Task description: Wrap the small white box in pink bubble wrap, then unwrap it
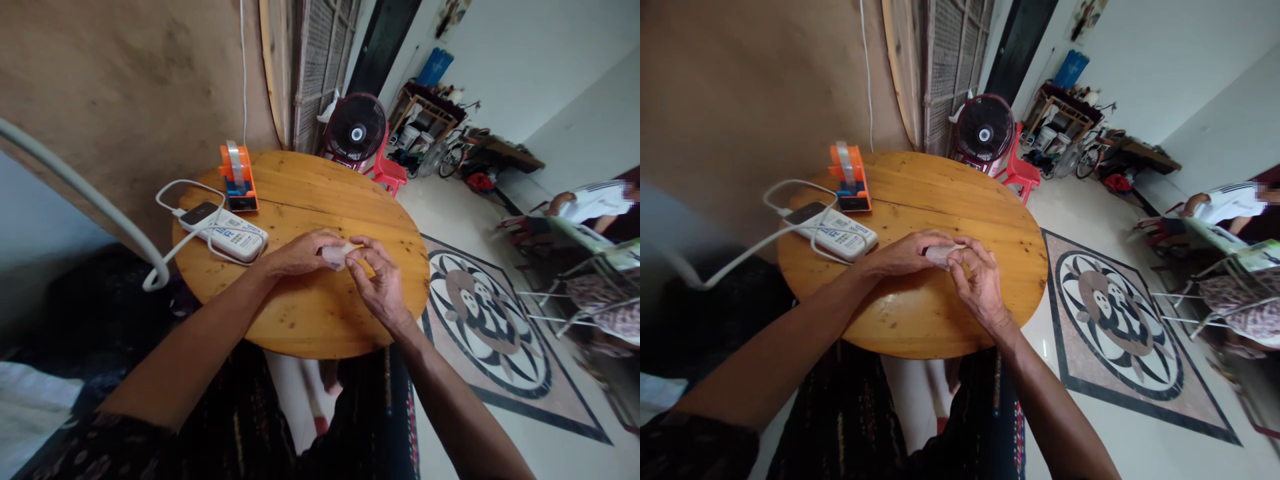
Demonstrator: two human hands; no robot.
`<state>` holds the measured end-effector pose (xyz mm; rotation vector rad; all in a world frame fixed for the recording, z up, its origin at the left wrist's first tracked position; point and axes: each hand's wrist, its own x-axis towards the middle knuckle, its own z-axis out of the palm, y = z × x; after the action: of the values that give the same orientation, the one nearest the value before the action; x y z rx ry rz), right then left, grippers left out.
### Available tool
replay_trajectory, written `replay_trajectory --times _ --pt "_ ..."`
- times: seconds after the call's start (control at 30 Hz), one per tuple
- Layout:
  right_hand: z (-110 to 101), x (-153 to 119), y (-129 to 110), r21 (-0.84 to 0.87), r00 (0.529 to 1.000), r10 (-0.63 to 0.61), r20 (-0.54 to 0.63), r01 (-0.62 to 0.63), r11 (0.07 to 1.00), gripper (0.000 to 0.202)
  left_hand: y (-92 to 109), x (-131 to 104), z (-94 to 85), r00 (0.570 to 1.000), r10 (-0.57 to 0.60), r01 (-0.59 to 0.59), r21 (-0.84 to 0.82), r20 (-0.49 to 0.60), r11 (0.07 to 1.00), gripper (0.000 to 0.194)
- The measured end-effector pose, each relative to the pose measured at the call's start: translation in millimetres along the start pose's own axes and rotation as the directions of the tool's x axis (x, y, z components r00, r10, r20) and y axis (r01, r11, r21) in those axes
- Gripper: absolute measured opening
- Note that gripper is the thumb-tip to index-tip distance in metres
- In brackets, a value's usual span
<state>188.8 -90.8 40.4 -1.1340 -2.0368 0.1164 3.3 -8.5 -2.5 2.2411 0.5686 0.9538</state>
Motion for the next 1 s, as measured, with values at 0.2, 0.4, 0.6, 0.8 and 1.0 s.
replay_trajectory --times 0.2,0.4,0.6,0.8,1.0 --pt "0.7 14.9 5.4 0.274 0.982 0.189 0.007 -0.184 0.944 0.014 -0.3 -0.1 -0.1 0.999 -0.044 0.044 0.019 0.008 0.999 0.042" --pt "3.2 23.6 13.8 0.385 0.966 0.258 0.036 -0.251 0.888 0.018 6.7 0.9 -1.6 0.995 -0.099 0.099 0.036 0.011 0.994 0.036" --pt "2.7 27.4 18.1 0.402 0.963 0.266 0.026 -0.254 0.879 0.019 10.1 2.0 -3.3 0.994 -0.106 0.106 0.027 0.020 0.994 0.022" --pt "-3.4 29.3 18.4 0.228 0.993 0.116 0.005 -0.114 0.967 0.012 9.8 2.0 -3.5 0.996 -0.079 0.080 -0.028 0.034 0.996 0.034" --pt "-13.6 33.8 12.3 0.042 0.974 -0.148 0.171 0.143 0.989 0.033 10.0 1.4 -3.4 0.997 -0.067 0.068 -0.033 0.028 0.997 0.035"
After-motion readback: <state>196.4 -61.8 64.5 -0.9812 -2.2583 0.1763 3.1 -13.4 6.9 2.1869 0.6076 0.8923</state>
